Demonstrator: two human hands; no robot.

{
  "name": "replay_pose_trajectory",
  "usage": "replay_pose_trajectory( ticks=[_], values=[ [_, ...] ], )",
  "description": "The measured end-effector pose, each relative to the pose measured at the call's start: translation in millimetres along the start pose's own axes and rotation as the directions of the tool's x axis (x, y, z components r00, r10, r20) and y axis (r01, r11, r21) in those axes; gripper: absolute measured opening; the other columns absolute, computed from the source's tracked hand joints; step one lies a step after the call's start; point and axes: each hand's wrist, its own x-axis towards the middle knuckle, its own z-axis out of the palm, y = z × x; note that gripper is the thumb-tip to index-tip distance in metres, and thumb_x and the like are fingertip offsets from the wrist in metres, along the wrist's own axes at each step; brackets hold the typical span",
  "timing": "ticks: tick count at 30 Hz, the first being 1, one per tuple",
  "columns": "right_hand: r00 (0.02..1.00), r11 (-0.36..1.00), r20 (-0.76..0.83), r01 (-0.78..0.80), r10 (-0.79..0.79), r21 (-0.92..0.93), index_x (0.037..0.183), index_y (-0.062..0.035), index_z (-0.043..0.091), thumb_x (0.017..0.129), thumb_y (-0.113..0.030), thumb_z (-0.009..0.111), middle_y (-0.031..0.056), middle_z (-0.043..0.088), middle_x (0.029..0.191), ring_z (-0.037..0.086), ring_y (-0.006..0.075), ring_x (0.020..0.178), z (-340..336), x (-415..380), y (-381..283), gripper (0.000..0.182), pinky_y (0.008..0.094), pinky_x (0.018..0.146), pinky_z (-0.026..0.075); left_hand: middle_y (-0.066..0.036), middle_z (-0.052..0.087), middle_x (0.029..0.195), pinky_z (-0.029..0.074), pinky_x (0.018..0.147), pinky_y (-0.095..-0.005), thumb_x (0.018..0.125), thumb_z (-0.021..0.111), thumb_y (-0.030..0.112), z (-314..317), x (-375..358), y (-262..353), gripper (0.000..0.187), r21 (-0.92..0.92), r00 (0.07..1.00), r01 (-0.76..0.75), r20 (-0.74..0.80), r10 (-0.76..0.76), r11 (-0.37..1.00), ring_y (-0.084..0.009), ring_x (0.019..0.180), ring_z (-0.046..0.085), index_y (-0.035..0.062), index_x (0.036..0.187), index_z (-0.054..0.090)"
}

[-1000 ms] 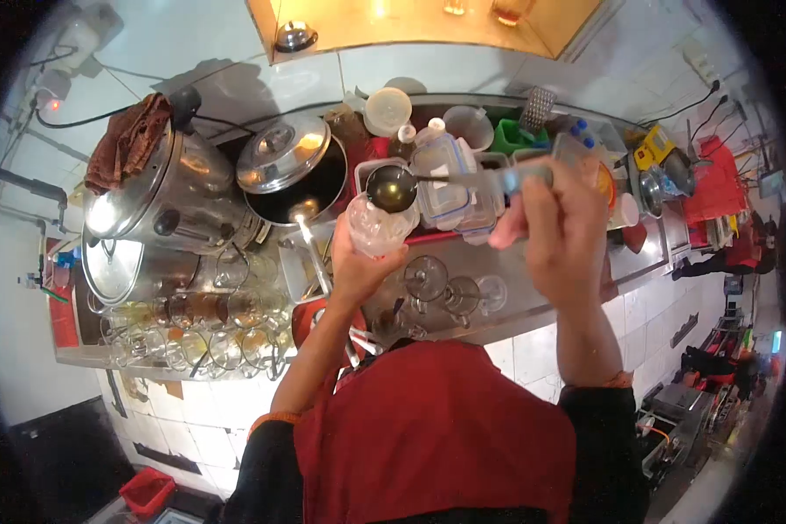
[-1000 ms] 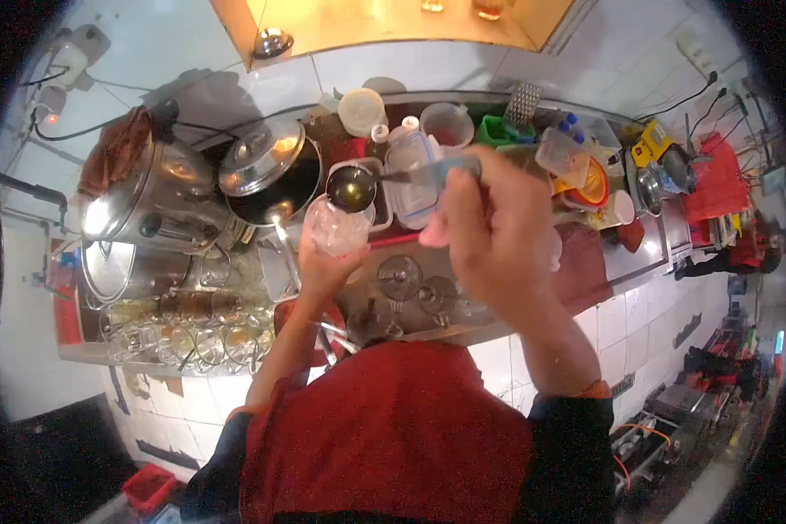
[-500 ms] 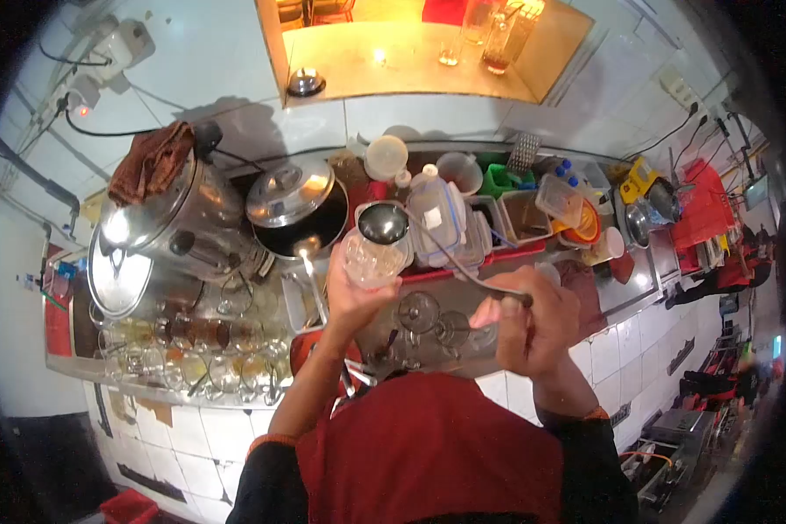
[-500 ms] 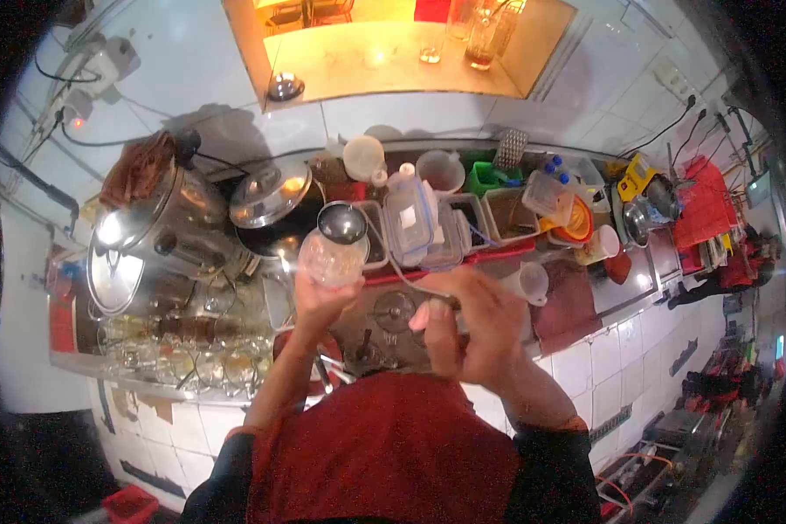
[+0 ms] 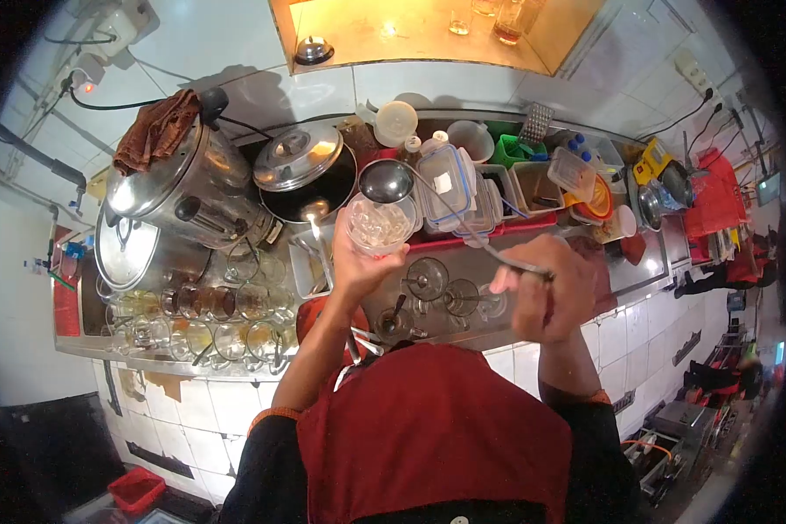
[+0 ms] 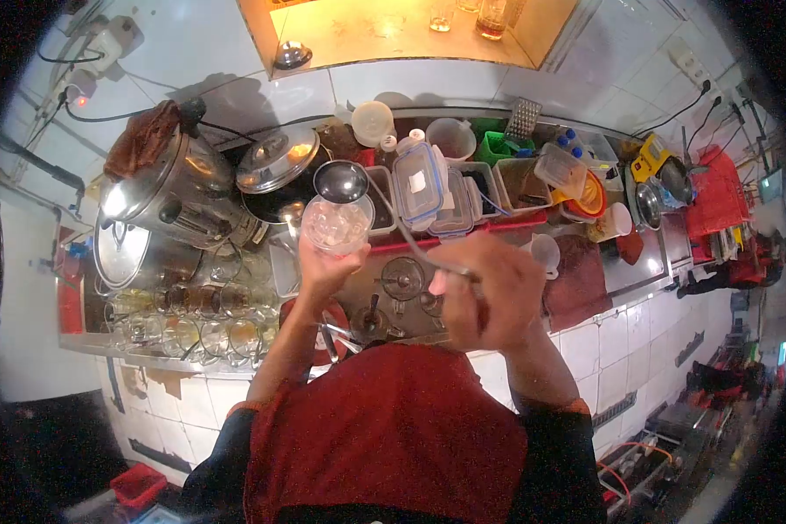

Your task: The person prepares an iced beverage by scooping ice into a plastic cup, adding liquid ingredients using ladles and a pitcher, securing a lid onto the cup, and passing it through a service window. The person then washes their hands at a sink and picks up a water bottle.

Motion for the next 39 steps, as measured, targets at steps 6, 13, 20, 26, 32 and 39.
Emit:
replay_pose_trajectory(
  ticks=[6, 13, 20, 26, 32, 39],
  values=[
    [0.735, 0.658, -0.163, -0.455, 0.658, 0.600, 0.094, 0.0017, 0.060, 0.096, -0.010, 0.045, 0.0048, 0.057, 0.061, 0.055, 0.0119, 0.048, -1.4, 9.8, 30.8, 0.020, 0.0248, 0.045, 0.043, -0.006, 0.056, 0.112, 0.049, 0.091, -0.0304, 0.058, 0.086, 0.008, -17.4, -8.9, 4.9, 0.079, 0.271, 0.990, -0.140, 0.035, 0.136, 0.952, -0.0170, 0.104, 0.059, 0.0026, 0.125, 0.044],
    [0.938, 0.938, 0.053, -0.345, 0.343, 0.027, 0.094, -0.0010, 0.058, 0.093, -0.013, 0.054, 0.0137, 0.059, 0.065, 0.059, 0.0289, 0.053, 57.5, -10.8, 114.4, 0.013, 0.0364, 0.049, 0.045, -0.007, 0.053, 0.126, 0.046, 0.097, -0.0339, 0.062, 0.076, 0.004, -59.6, -25.9, 10.0, 0.088, 0.004, 0.993, 0.078, -0.085, -0.077, 0.997, -0.0201, 0.113, 0.056, 0.0042, 0.141, 0.039],
    [0.940, 0.990, 0.315, -0.109, 0.134, -0.095, 0.094, -0.0019, 0.060, 0.087, -0.013, 0.059, 0.0164, 0.065, 0.081, 0.062, 0.0390, 0.069, 72.3, -18.6, 120.4, 0.013, 0.0454, 0.060, 0.049, -0.009, 0.053, 0.128, 0.046, 0.098, -0.0353, 0.059, 0.082, 0.022, -47.6, -33.0, 101.5, 0.095, 0.395, 0.973, -0.228, 0.060, 0.223, 0.890, -0.0212, 0.117, 0.053, 0.0022, 0.141, 0.038],
    [0.947, 0.997, 0.319, -0.020, 0.043, -0.074, 0.089, -0.0023, 0.059, 0.086, -0.014, 0.060, 0.0154, 0.063, 0.076, 0.063, 0.0383, 0.067, 73.2, -27.4, 143.5, 0.012, 0.0470, 0.060, 0.049, -0.016, 0.037, 0.144, 0.037, 0.110, -0.0493, 0.058, 0.089, 0.040, -29.0, -66.8, 106.9, 0.108, 0.189, 0.961, -0.274, 0.019, 0.275, 0.943, -0.0284, 0.137, 0.035, 0.0039, 0.144, 0.034],
    [0.915, 0.960, 0.358, -0.091, 0.186, -0.265, 0.102, -0.0027, 0.059, 0.082, -0.014, 0.065, 0.0146, 0.063, 0.103, 0.060, 0.0349, 0.099, 64.4, -34.7, 123.4, 0.024, 0.0485, 0.083, 0.047, -0.022, 0.026, 0.149, 0.028, 0.112, -0.0593, 0.056, 0.090, 0.049, -18.1, -107.6, 102.7, 0.114, 0.300, 0.946, -0.277, -0.079, 0.313, 0.913, -0.0364, 0.142, 0.025, 0.0074, 0.145, 0.033],
    [0.749, 0.699, 0.503, -0.076, -0.430, 0.711, 0.120, -0.0023, 0.056, 0.067, -0.030, 0.081, 0.0165, 0.057, 0.118, 0.053, 0.0342, 0.113, 89.6, -63.3, 44.1, 0.065, 0.0438, 0.094, 0.042, -0.013, 0.031, 0.148, 0.030, 0.111, -0.0499, 0.040, 0.089, 0.066, 22.6, -137.0, 111.3, 0.130, 0.399, 0.939, -0.225, -0.154, 0.307, 0.889, -0.0292, 0.140, 0.028, 0.0111, 0.145, 0.036]
  ],
)
